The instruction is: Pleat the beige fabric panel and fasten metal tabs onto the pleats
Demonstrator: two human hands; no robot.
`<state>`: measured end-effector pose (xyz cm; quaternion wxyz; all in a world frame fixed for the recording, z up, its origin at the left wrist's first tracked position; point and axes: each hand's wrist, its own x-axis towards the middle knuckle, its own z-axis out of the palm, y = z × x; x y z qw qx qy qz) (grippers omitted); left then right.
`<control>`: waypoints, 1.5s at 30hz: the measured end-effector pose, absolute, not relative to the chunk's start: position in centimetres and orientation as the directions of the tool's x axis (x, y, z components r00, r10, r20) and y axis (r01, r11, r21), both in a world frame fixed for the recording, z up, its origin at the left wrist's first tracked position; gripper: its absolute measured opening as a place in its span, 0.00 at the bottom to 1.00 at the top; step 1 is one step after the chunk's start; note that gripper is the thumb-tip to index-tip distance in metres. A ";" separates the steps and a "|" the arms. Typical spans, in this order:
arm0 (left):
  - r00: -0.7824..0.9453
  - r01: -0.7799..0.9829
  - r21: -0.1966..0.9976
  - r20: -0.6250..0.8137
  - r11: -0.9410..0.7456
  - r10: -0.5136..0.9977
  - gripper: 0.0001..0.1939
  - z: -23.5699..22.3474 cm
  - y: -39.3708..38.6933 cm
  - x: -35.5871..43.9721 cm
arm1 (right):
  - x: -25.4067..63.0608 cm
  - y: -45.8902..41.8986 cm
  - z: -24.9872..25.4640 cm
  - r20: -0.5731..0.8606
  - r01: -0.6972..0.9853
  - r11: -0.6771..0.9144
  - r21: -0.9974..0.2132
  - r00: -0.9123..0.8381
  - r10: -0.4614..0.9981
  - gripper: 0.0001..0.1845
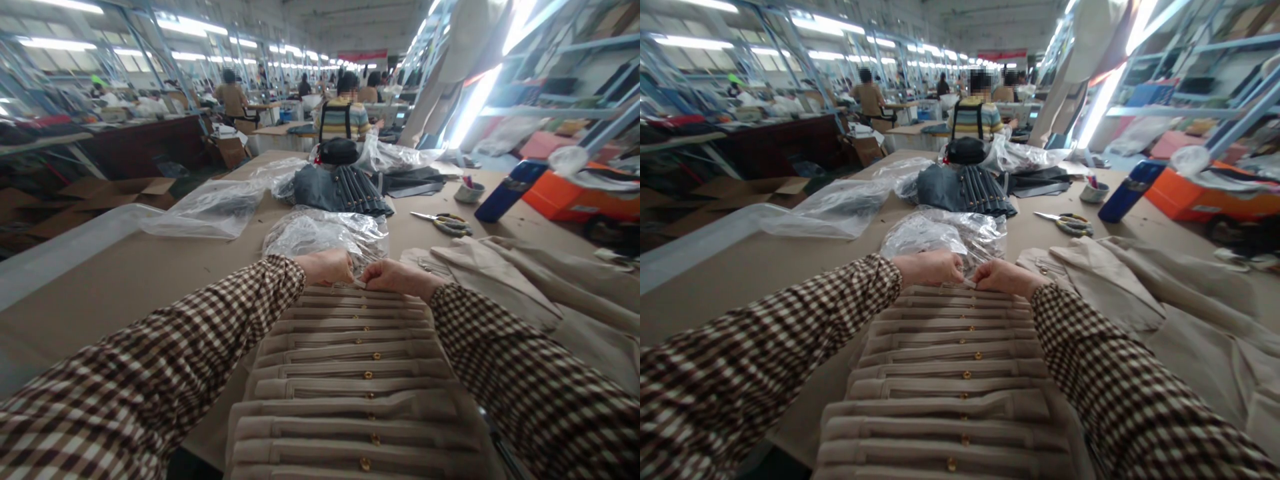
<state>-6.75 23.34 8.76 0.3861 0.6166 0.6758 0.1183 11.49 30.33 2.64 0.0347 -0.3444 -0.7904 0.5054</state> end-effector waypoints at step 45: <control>0.156 0.772 0.629 -0.323 0.089 0.934 0.10 8.9 22.2 -8.8 | 10.2 27.7 4.9 -0.062 0.507 0.359 -0.783 -0.639 0.767 0.08</control>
